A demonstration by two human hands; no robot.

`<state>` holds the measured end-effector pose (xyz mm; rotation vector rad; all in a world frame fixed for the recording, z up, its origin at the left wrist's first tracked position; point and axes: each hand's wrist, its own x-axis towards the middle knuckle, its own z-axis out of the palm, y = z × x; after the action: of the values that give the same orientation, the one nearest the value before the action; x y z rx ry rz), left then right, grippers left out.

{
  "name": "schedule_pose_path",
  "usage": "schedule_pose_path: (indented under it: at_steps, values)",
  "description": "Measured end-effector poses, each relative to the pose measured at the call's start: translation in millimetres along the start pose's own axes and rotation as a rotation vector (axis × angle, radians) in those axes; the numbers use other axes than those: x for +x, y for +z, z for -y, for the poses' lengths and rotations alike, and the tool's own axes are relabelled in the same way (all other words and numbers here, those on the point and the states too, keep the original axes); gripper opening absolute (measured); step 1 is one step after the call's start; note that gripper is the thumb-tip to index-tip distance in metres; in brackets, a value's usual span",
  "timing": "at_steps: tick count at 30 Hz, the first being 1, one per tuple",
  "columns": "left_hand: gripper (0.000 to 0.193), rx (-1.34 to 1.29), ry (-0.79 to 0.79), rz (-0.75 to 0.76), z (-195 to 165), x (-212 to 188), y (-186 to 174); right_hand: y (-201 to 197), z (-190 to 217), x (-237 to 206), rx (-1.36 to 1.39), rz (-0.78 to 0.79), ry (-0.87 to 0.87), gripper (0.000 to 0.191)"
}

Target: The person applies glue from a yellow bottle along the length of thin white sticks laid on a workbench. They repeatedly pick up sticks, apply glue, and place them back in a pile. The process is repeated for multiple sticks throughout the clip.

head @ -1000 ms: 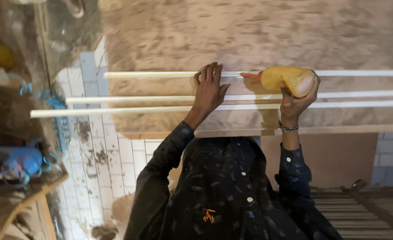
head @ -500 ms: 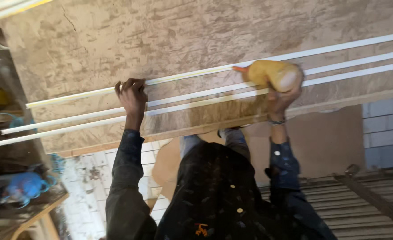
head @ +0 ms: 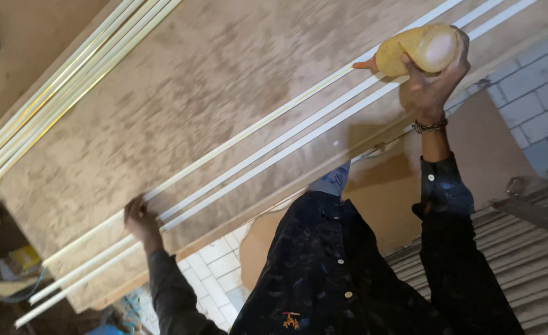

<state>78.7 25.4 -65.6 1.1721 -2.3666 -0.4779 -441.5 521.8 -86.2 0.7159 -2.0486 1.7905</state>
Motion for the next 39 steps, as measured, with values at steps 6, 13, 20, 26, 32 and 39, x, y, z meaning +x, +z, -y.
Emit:
schedule_pose_path:
  at_steps: [6, 13, 20, 26, 32, 39]
  values:
    - [0.035, 0.236, 0.227, -0.089, -69, -12, 55, -93, -59, 83, -0.136, 0.068, -0.023, 0.064]
    - [0.07, -0.211, 0.186, 0.4, -321, -22, 252, -206, -134, 173, -0.242, -0.021, 0.035, 0.071]
    - [0.028, -0.308, 0.672, 0.338, -660, -23, 429, -301, -195, 253, -0.236, -0.113, 0.026, 0.078]
    - [0.024, -0.306, 0.702, 0.347, -802, -25, 487, -382, -248, 315, -0.231, -0.108, -0.013, 0.084]
    - [0.026, -0.161, 0.637, 0.333, -749, -21, 473, -423, -296, 353, -0.169, -0.063, 0.008, 0.089]
    - [0.02, 0.124, 0.362, 0.163, -566, -23, 320, -410, -327, 364, -0.081, -0.042, 0.049, 0.092]
